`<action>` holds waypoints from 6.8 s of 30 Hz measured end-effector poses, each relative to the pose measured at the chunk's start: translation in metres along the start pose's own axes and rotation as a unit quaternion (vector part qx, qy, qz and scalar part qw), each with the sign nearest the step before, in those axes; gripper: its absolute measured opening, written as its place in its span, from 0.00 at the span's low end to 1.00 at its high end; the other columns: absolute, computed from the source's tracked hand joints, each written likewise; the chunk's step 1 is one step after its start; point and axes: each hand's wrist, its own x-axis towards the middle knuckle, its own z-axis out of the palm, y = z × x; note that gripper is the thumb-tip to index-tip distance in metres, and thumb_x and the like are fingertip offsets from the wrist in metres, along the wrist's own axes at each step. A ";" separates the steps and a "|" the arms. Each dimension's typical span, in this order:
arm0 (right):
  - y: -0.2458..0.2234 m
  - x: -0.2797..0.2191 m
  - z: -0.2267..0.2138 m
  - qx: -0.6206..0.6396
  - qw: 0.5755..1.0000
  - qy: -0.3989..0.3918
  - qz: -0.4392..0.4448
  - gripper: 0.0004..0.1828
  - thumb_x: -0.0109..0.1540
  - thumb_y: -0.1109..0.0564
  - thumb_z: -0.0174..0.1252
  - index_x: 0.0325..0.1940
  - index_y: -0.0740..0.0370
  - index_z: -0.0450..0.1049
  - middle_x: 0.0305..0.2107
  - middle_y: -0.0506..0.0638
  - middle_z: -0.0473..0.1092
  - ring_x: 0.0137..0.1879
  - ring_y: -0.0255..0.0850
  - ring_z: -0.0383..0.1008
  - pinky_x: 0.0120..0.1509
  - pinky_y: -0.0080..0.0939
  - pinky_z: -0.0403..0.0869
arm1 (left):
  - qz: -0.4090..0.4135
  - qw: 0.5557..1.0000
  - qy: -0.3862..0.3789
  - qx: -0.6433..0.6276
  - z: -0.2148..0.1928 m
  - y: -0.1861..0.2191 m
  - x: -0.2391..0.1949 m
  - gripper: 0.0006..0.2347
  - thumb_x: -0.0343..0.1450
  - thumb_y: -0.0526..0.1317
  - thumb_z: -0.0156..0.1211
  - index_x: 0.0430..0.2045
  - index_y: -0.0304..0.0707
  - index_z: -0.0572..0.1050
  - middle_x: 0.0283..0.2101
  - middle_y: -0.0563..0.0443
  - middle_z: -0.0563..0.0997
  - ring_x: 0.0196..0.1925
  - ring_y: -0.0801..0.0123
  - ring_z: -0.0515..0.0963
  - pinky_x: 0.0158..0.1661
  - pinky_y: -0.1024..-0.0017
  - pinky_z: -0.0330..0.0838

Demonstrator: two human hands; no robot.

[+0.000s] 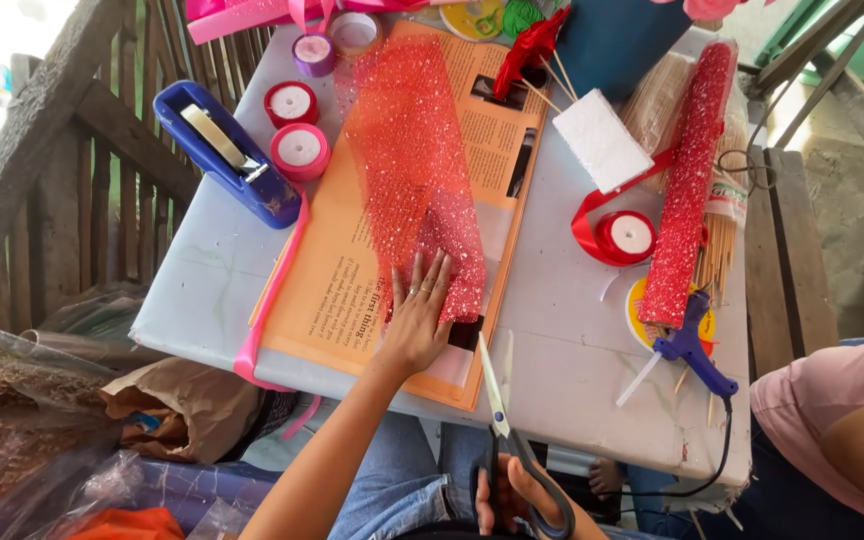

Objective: Cutting red mesh material into smaller pieces and using a hot glue gun to create decorative accents for floral arrangements.

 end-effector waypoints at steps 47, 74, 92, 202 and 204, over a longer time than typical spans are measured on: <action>-0.051 0.064 0.000 0.069 0.989 0.055 -0.115 0.43 0.58 0.17 0.40 0.30 0.62 0.70 0.16 0.51 0.67 0.18 0.41 0.69 0.20 0.32 0.52 | 0.019 0.993 -0.025 0.117 -0.012 0.032 -0.027 0.41 0.65 0.45 0.47 0.76 0.33 0.39 0.80 0.40 0.41 0.81 0.43 0.34 0.70 0.34 0.24; -0.061 0.082 0.003 0.074 0.986 -0.034 -0.147 0.45 0.57 0.18 0.41 0.47 0.63 0.72 0.23 0.55 0.71 0.26 0.45 0.74 0.19 0.30 0.53 | 0.006 0.991 -0.092 -0.102 -0.051 0.052 -0.062 0.44 0.68 0.73 0.15 0.76 0.44 0.37 0.80 0.46 0.36 0.80 0.43 0.26 0.69 0.37 0.16; -0.061 0.092 -0.003 0.115 0.983 0.008 -0.140 0.41 0.60 0.20 0.46 0.27 0.63 0.74 0.13 0.51 0.68 0.14 0.39 0.67 0.20 0.33 0.68 | 0.008 0.980 -0.182 -0.077 -0.079 0.059 -0.084 0.39 0.72 0.68 0.28 0.76 0.43 0.41 0.80 0.44 0.37 0.79 0.41 0.26 0.66 0.33 0.15; -0.068 0.063 -0.027 -0.687 0.522 0.057 -0.502 0.33 0.57 0.67 0.65 0.66 0.50 0.72 0.67 0.59 0.58 0.75 0.61 0.55 0.75 0.63 0.63 | -0.074 0.991 -0.020 0.109 -0.008 0.000 0.021 0.19 0.77 0.47 0.42 0.63 0.47 0.66 0.77 0.41 0.49 0.78 0.40 0.47 0.65 0.25 0.41; -0.068 0.065 -0.022 -0.682 0.489 0.066 -0.539 0.26 0.59 0.67 0.64 0.61 0.53 0.76 0.64 0.59 0.62 0.72 0.59 0.58 0.73 0.63 0.64 | -0.067 0.991 -0.018 0.112 -0.015 0.007 0.018 0.19 0.76 0.47 0.45 0.62 0.48 0.67 0.76 0.43 0.50 0.77 0.39 0.48 0.65 0.24 0.43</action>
